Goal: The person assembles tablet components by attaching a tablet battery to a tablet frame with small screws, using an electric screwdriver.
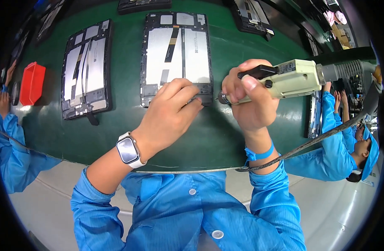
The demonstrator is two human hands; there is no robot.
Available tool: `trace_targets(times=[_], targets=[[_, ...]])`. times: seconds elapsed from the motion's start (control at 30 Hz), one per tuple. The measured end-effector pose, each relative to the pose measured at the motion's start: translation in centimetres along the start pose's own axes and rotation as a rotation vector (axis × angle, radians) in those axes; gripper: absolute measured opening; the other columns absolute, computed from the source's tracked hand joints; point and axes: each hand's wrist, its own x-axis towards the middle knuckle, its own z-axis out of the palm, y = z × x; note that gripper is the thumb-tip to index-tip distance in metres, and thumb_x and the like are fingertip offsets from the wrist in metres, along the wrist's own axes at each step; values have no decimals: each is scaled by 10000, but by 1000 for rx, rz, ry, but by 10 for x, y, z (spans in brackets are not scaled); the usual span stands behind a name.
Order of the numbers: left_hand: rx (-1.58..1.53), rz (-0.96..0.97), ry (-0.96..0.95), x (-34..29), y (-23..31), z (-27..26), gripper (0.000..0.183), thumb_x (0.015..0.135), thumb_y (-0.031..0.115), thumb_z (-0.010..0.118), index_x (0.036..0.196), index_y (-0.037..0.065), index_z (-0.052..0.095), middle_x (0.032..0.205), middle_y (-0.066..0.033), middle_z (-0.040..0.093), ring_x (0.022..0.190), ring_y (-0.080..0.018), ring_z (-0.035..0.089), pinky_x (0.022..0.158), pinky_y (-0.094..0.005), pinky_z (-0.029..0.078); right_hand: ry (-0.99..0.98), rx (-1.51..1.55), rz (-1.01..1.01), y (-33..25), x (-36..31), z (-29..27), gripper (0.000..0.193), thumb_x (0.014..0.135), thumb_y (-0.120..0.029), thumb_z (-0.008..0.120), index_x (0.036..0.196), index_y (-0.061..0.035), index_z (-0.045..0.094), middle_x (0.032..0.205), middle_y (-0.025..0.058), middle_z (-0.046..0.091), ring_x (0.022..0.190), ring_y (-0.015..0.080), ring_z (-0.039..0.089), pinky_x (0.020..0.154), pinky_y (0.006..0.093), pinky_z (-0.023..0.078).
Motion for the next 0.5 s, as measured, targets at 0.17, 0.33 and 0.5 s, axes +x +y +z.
trace_targets(times=[0.17,0.33,0.5], targets=[[-11,3,9,0,1,0,167,731,29,711,886,-27,683,1036,-112,611,1042,-281,585,850,-384,497,7,0,18,4,-1,5,213,807,-22,647,1005,28,588,730,79,589,579,146,549,541,280,449],[-18,7,22,0,0,2,158,736,27,706,882,-28,679,1030,-114,611,1031,-282,589,848,-386,499,-18,-255,36,4,-2,5,227,848,-114,562,1036,12,546,605,33,433,554,144,447,569,338,423],[-19,1,25,1,1,2,147,739,23,703,874,-28,675,1025,-115,611,1027,-283,590,841,-384,500,33,-126,49,6,-1,3,203,791,-29,673,982,11,619,754,55,612,582,98,549,522,236,446]])
